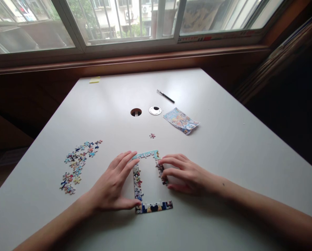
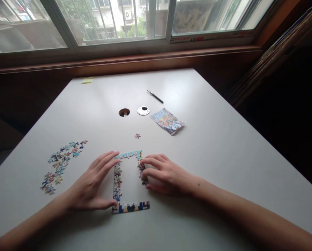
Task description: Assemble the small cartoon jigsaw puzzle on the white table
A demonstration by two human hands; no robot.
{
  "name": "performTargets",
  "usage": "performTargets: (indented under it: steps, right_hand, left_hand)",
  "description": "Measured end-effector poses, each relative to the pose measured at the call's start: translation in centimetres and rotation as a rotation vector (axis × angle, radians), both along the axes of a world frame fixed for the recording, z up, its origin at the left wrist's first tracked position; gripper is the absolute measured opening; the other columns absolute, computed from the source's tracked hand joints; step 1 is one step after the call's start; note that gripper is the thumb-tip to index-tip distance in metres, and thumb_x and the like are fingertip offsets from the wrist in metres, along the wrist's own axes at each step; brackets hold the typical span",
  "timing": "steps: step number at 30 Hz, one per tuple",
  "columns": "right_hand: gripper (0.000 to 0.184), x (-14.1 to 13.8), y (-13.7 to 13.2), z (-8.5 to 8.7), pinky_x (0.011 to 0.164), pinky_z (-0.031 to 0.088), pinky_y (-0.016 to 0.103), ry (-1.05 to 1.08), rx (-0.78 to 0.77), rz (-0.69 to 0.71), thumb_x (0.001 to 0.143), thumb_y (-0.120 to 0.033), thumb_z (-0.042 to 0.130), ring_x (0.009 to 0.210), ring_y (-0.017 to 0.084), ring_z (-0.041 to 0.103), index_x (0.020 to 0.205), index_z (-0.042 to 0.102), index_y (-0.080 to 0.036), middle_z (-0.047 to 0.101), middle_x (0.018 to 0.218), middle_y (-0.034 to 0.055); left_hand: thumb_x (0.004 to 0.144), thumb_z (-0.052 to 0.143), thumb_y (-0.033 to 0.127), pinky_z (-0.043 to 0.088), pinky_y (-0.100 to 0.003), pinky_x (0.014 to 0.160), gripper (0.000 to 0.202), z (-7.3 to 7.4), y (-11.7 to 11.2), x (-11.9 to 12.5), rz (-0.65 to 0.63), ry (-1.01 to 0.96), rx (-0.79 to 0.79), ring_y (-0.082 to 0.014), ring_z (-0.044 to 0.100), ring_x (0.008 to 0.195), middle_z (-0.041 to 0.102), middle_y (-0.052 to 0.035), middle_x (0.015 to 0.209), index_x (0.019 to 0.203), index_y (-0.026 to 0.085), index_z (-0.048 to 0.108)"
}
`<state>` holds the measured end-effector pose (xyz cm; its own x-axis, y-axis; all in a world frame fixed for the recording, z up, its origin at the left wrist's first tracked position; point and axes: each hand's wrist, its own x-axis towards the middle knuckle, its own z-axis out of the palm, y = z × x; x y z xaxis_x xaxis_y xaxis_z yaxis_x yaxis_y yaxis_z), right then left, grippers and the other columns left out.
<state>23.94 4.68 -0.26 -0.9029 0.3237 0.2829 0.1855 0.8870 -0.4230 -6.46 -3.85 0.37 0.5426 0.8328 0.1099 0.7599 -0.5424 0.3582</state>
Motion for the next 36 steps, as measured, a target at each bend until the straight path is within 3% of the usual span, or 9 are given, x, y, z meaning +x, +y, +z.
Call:
performTargets:
  steps: [5,11,17,22,31,36]
  right_hand:
    - [0.024,-0.01,0.34,-0.34,0.102,0.043,0.041,0.084,0.000,-0.147,0.088,-0.024,0.060,0.123,0.023,0.051,0.112,0.056,-0.021,0.061,0.125,0.0111]
    - [0.054,-0.08,0.31,-0.04,0.113,0.032,0.048,-0.093,-0.001,-0.107,0.084,-0.045,0.063,0.141,0.029,0.034,0.128,0.048,-0.018,0.044,0.149,0.0140]
    - [0.042,-0.30,0.15,-0.01,0.111,0.034,0.047,-0.101,0.035,-0.099,0.086,-0.043,0.061,0.139,0.028,0.037,0.121,0.056,-0.020,0.046,0.147,0.0123]
    - [0.051,-0.19,0.22,-0.26,0.113,0.031,0.052,-0.127,0.029,-0.128,0.086,-0.047,0.061,0.143,0.030,0.031,0.129,0.052,-0.020,0.039,0.153,0.0141]
    - [0.057,-0.13,0.17,-0.69,0.110,0.036,0.051,-0.107,0.030,-0.170,0.083,-0.053,0.063,0.141,0.032,0.032,0.126,0.052,-0.018,0.041,0.150,0.0158]
    - [0.050,-0.05,0.27,-0.63,0.109,0.037,0.050,-0.099,0.009,-0.156,0.084,-0.049,0.064,0.140,0.032,0.033,0.123,0.052,-0.019,0.045,0.148,0.0136]
  left_hand:
    - [0.072,0.062,0.073,0.024,-0.055,0.119,0.103,-0.14,-0.15,0.23,-0.023,0.036,0.008,-0.0368,0.021,0.145,0.025,-0.0142,0.157,0.150,0.018,0.024]
    - [0.070,0.061,0.075,0.023,-0.054,0.120,0.107,-0.25,-0.25,0.29,-0.034,0.049,0.002,-0.0373,0.022,0.145,0.022,-0.0152,0.159,0.151,0.016,0.023]
    - [0.074,0.063,0.066,0.022,-0.053,0.120,0.102,-0.09,-0.18,0.32,-0.034,0.059,-0.018,-0.0358,0.021,0.146,0.020,-0.0156,0.159,0.152,0.016,0.020]
    - [0.070,0.064,0.073,0.020,-0.054,0.121,0.110,-0.11,-0.08,0.27,-0.027,0.028,-0.012,-0.0368,0.022,0.146,0.021,-0.0161,0.159,0.153,0.016,0.019]
    - [0.070,0.064,0.070,0.018,-0.052,0.122,0.111,0.15,-0.06,0.26,-0.032,0.040,-0.021,-0.0342,0.019,0.147,0.018,-0.0162,0.160,0.153,0.014,0.016]
    - [0.069,0.064,0.072,0.019,-0.055,0.121,0.110,0.01,-0.07,0.13,-0.035,0.026,-0.020,-0.0369,0.022,0.146,0.022,-0.0166,0.159,0.152,0.015,0.019]
